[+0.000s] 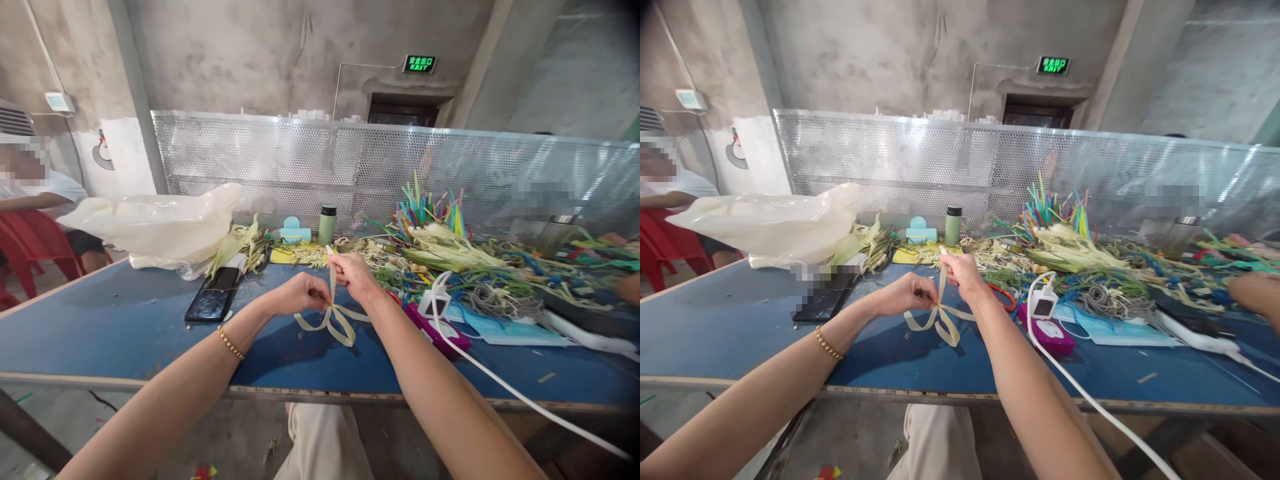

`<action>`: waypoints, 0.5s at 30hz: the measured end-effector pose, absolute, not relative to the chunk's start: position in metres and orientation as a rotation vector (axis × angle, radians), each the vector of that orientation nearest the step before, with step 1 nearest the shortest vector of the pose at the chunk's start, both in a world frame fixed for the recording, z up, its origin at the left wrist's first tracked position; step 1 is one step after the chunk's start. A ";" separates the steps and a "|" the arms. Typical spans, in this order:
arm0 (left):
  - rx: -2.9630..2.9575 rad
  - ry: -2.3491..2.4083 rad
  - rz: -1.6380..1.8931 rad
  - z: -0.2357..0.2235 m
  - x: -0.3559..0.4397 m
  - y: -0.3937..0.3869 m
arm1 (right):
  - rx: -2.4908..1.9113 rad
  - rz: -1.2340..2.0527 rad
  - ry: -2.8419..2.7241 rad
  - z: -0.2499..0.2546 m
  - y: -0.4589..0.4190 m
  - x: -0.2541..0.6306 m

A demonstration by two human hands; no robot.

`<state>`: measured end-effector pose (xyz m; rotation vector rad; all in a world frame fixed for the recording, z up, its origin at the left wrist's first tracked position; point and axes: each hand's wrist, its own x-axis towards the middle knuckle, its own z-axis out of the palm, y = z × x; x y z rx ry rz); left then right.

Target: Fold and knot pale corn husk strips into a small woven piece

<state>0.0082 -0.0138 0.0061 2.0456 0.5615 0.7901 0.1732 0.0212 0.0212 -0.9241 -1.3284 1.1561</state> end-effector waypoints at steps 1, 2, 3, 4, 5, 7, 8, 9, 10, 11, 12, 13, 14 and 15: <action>2.042 0.561 0.769 0.005 0.008 -0.013 | -0.967 1.169 -1.358 0.019 0.022 0.172; 2.026 0.557 0.745 0.004 0.008 -0.013 | -1.006 1.188 -1.392 0.016 0.023 0.172; 1.996 0.550 0.727 0.003 0.008 -0.012 | -1.039 1.213 -1.424 0.014 0.024 0.172; 1.951 0.539 0.726 0.002 0.008 -0.011 | -1.061 1.237 -1.449 0.012 0.025 0.172; 1.893 0.527 0.743 0.002 0.008 -0.011 | -1.073 1.251 -1.464 0.009 0.026 0.172; 1.748 0.510 0.831 0.001 0.008 -0.009 | -1.082 1.238 -1.470 0.005 0.029 0.174; 1.675 0.505 0.887 0.001 0.008 -0.008 | -1.093 1.216 -1.472 0.003 0.031 0.175; 1.609 0.503 0.937 0.001 0.008 -0.007 | -1.115 1.188 -1.471 0.001 0.034 0.177; 1.551 0.503 0.972 0.001 0.008 -0.007 | -1.151 1.162 -1.468 -0.002 0.037 0.178; 1.503 0.504 0.991 0.000 0.008 -0.006 | -1.187 1.143 -1.471 -0.004 0.040 0.179; 1.465 0.504 0.996 0.000 0.009 -0.005 | -1.202 1.134 -1.468 -0.006 0.043 0.179; 1.430 0.504 0.994 -0.001 0.010 -0.005 | -1.211 1.130 -1.468 -0.008 0.046 0.180; 1.393 0.502 0.993 -0.001 0.010 -0.004 | -1.217 1.135 -1.469 -0.010 0.049 0.181; 1.353 0.497 0.996 -0.001 0.010 -0.004 | -1.189 1.131 -1.478 -0.012 0.051 0.182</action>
